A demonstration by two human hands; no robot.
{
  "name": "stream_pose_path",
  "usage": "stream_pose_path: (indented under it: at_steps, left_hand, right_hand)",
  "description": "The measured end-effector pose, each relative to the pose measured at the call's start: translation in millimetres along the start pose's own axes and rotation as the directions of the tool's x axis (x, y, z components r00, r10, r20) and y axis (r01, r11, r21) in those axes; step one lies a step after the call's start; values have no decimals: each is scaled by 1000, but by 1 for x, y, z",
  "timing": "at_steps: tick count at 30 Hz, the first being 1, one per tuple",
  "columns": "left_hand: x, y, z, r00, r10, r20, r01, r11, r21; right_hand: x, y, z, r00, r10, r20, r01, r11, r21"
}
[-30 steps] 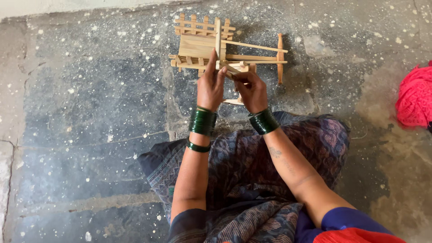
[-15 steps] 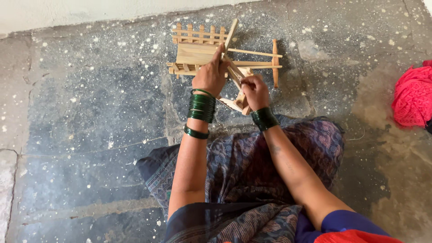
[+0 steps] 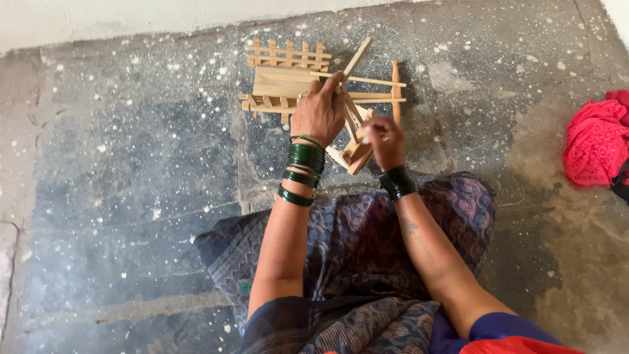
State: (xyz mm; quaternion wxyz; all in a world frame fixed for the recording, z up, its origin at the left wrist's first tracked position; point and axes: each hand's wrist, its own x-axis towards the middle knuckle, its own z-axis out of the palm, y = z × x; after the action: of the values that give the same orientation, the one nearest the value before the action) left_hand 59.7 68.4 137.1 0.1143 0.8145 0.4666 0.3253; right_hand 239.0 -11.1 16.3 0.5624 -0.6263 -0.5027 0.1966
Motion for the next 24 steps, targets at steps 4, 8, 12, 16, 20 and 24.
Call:
stream_pose_path:
  at_steps: [4,8,12,16,20,24]
  left_hand:
    - [3,-3,-16,993,-82,86,90,992,-92]
    - [-10,-10,-36,992,77,-100,-97,973,-210]
    - [-15,-12,-46,990,72,-121,-103,957,-273]
    - [-11,-13,-44,993,39,-113,-66,967,-247]
    - [-4,-16,-34,991,-32,-129,1,972,-234]
    - [-3,-22,-30,990,-86,-112,68,986,-155]
  right_hand:
    - [22,-12,-4,999,-5,-46,9,995,95]
    - [28,-21,10,988,-57,146,39,992,122]
    - [16,-7,12,993,-29,111,24,999,43]
    - [3,12,7,994,-54,91,55,998,-8]
    - [5,7,8,987,-108,117,113,993,-41]
    - [18,-17,22,988,21,155,-13,999,-48]
